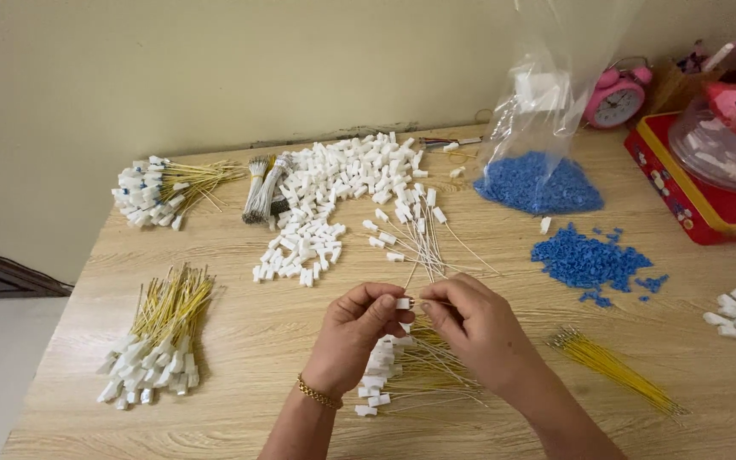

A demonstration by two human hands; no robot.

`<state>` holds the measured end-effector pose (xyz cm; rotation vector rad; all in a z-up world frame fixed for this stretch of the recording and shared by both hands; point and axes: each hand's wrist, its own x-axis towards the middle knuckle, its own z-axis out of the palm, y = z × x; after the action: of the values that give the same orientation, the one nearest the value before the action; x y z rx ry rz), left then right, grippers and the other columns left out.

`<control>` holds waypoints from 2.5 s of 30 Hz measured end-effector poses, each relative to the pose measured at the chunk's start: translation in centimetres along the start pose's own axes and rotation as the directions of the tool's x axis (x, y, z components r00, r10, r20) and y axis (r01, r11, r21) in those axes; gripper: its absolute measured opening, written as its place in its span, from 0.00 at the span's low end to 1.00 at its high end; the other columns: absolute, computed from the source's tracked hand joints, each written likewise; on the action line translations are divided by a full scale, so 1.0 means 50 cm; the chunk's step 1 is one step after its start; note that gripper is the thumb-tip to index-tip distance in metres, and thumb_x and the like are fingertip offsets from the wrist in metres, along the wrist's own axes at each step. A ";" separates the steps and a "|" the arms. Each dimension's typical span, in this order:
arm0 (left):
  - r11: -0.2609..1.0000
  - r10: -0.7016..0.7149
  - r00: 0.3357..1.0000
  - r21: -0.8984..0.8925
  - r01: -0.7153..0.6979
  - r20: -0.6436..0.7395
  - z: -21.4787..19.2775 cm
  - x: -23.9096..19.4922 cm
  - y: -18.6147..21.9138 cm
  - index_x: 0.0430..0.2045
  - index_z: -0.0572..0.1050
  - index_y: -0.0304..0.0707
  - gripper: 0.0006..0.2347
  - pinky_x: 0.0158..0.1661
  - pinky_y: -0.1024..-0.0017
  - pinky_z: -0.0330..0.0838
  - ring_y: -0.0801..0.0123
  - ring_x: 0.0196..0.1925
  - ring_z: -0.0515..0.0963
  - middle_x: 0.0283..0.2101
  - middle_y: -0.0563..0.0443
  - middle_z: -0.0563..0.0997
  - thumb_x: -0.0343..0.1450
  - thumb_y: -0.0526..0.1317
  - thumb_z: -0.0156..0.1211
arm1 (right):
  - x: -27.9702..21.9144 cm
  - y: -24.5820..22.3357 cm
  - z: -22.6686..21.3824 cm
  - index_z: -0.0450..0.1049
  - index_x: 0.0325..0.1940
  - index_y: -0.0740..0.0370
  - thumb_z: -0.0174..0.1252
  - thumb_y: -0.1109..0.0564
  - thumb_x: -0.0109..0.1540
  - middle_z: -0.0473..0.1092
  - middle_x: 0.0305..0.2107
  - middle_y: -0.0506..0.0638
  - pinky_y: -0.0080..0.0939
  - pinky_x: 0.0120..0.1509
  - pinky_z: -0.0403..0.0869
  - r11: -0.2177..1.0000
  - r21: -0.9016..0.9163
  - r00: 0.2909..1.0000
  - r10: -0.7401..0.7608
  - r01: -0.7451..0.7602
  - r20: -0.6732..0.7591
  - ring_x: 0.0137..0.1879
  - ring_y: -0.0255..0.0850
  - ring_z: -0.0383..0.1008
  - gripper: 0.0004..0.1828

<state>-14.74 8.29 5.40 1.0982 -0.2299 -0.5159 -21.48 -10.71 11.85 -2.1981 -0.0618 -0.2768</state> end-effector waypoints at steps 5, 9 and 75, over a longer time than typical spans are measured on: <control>0.999 -0.040 0.999 -0.020 0.040 -0.004 0.005 0.004 -0.006 0.42 0.78 0.29 0.07 0.40 0.71 0.80 0.69 0.40 0.85 0.37 0.47 0.84 0.75 0.34 0.57 | 0.000 0.002 0.006 0.75 0.38 0.62 0.61 0.58 0.61 0.73 0.30 0.49 0.40 0.35 0.74 1.000 0.008 1.000 0.007 -0.007 -0.010 0.32 0.39 0.76 0.05; 1.000 -0.025 1.000 0.013 0.025 0.012 0.009 0.001 -0.011 0.41 0.79 0.28 0.07 0.40 0.71 0.80 0.70 0.39 0.83 0.37 0.48 0.84 0.75 0.34 0.58 | -0.001 -0.012 0.007 0.75 0.37 0.62 0.61 0.59 0.60 0.73 0.30 0.49 0.40 0.34 0.74 0.999 0.007 0.999 0.035 -0.035 -0.008 0.32 0.39 0.76 0.04; -0.045 -0.174 0.674 0.678 -0.734 0.718 0.345 -0.005 -0.217 0.55 0.72 0.26 0.32 0.67 0.49 0.54 0.47 0.69 0.63 0.63 0.35 0.70 0.61 0.51 0.71 | -0.204 0.349 -0.235 0.75 0.45 0.59 0.60 0.52 0.59 0.74 0.39 0.57 0.54 0.56 0.71 0.665 -0.692 0.886 0.458 -0.282 0.078 0.50 0.54 0.74 0.14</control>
<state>-25.37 -9.02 3.44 2.1855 -1.7692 -0.1572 -30.95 -29.99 2.67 -2.8816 0.4221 0.2682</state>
